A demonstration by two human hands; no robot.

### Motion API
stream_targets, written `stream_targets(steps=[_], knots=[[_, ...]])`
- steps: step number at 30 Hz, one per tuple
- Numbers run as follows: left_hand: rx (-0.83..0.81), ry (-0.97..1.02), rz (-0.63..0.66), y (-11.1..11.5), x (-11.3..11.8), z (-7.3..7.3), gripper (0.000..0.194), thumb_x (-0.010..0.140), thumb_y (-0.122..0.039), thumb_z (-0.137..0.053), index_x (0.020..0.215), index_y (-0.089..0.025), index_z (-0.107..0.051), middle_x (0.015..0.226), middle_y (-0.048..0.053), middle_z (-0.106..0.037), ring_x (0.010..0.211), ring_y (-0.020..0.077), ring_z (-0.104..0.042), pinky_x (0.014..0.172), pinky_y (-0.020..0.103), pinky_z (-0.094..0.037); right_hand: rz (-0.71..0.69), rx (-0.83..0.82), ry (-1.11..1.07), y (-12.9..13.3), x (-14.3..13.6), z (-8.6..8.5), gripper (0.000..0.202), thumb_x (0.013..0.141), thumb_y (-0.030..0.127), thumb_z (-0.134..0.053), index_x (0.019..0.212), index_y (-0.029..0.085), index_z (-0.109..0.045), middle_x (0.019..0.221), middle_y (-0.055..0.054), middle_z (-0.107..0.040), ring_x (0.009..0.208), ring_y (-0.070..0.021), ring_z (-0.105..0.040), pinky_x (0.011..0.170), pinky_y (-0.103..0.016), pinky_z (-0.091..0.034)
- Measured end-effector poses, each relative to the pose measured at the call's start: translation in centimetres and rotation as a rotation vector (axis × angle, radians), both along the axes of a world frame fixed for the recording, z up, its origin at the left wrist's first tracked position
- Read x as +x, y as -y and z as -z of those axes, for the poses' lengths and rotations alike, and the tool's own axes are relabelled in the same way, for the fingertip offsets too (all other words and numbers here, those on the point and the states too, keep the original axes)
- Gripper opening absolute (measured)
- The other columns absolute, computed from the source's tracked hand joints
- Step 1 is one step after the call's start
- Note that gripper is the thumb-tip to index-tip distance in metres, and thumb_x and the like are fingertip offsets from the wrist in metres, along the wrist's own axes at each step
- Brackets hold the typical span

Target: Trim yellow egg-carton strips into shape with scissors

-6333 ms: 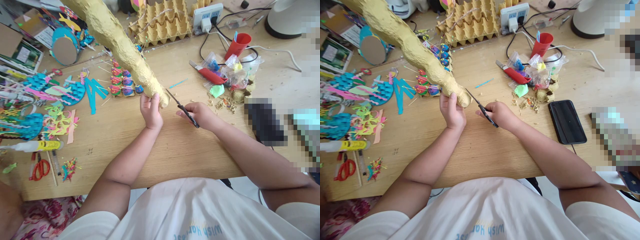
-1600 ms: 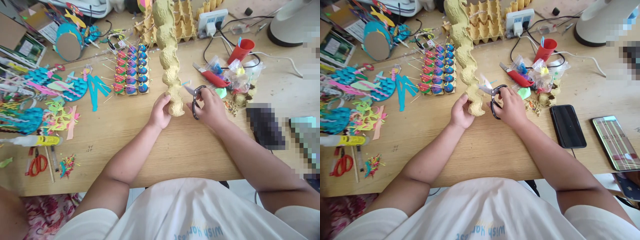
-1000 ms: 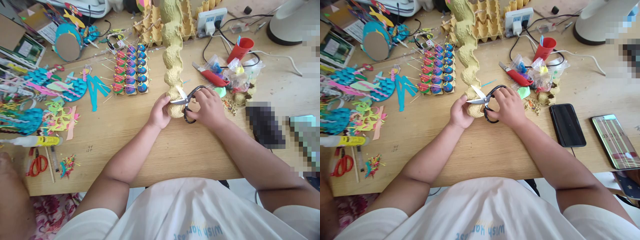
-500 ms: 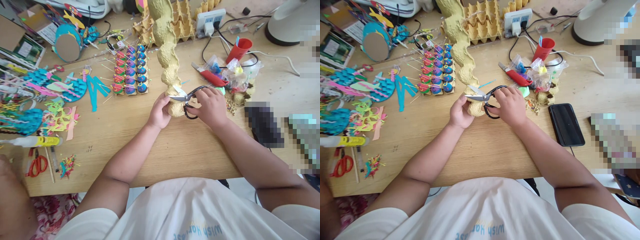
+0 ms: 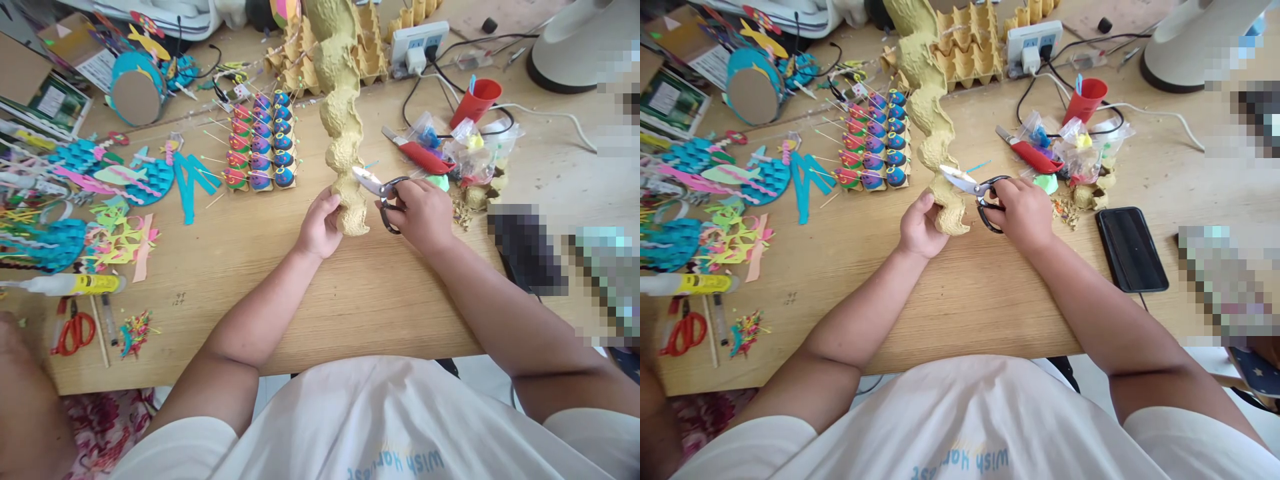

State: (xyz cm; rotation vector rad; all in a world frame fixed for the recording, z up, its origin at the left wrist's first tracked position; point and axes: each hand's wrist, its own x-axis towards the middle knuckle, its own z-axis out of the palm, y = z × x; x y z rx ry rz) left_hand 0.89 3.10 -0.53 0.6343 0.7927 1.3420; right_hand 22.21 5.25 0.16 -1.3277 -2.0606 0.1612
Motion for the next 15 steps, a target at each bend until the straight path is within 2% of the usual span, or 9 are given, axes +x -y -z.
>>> stream_targets(steps=[3, 5, 8, 11, 13, 15], knots=[[-0.036, 0.028, -0.008, 0.0, 0.0, -0.2, 0.028, 0.106, -0.041, -0.055, 0.101, -0.022, -0.076, 0.094, 0.003, -0.08, 0.103, 0.0191, -0.08, 0.087, 0.028, -0.062, 0.027, -0.14, -0.26, 0.3, -0.3, -0.1, 0.039, 0.096, 0.063, -0.068, 0.084, 0.026, -0.062, 0.074, -0.003, -0.061, 0.072, -0.0216, -0.055, 0.067, -0.037, -0.042], [-0.059, 0.054, -0.017, 0.0, 0.0, -0.5, 0.031, 0.107, -0.042, -0.052, 0.104, -0.023, -0.076, 0.093, 0.003, -0.08, 0.104, 0.0193, -0.08, 0.088, 0.028, -0.062, -0.035, -0.268, -0.465, 0.6, -0.7, -0.3, 0.047, 0.094, 0.072, -0.068, 0.084, 0.027, -0.06, 0.072, 0.0, -0.058, 0.069, -0.019, -0.051, 0.066, -0.035, -0.042], [-0.085, 0.083, -0.039, -0.1, 0.1, -0.9, 0.031, 0.107, -0.04, -0.05, 0.105, -0.023, -0.076, 0.094, 0.004, -0.08, 0.105, 0.019, -0.079, 0.087, 0.027, -0.061, -0.263, -0.531, -0.797, 0.9, -1.5, -0.7, 0.058, 0.09, 0.084, -0.064, 0.083, 0.026, -0.062, 0.069, 0.001, -0.056, 0.065, -0.0166, -0.051, 0.062, -0.033, -0.043], [-0.1, 0.102, -0.062, -0.1, 0.2, -1.3, 0.031, 0.108, -0.035, -0.048, 0.1, -0.022, -0.074, 0.091, 0.003, -0.079, 0.102, 0.0173, -0.079, 0.082, 0.025, -0.06, -0.463, -0.795, -1.121, 0.8, -1.9, -1.1, 0.074, 0.087, 0.097, -0.044, 0.08, 0.026, -0.062, 0.066, 0.0, -0.056, 0.062, -0.0177, -0.055, 0.06, -0.035, -0.049], [-0.127, 0.114, -0.079, -0.1, 0.2, -1.5, 0.032, 0.108, -0.035, -0.046, 0.1, -0.022, -0.074, 0.089, 0.003, -0.078, 0.101, 0.0173, -0.079, 0.08, 0.025, -0.06, -0.506, -0.918, -1.191, 0.6, -2.0, -1.3, 0.082, 0.082, 0.104, -0.036, 0.081, 0.026, -0.063, 0.071, -0.003, -0.061, 0.068, -0.0205, -0.061, 0.063, -0.038, -0.055], [-0.161, 0.125, -0.089, -0.2, 0.2, -1.8, 0.032, 0.108, -0.037, -0.046, 0.103, -0.022, -0.074, 0.09, 0.003, -0.077, 0.101, 0.0182, -0.079, 0.079, 0.025, -0.06, -0.489, -0.966, -1.183, 0.4, -1.9, -1.2, 0.083, 0.081, 0.105, -0.037, 0.084, 0.026, -0.064, 0.076, -0.005, -0.063, 0.073, -0.0222, -0.064, 0.066, -0.039, -0.058]])
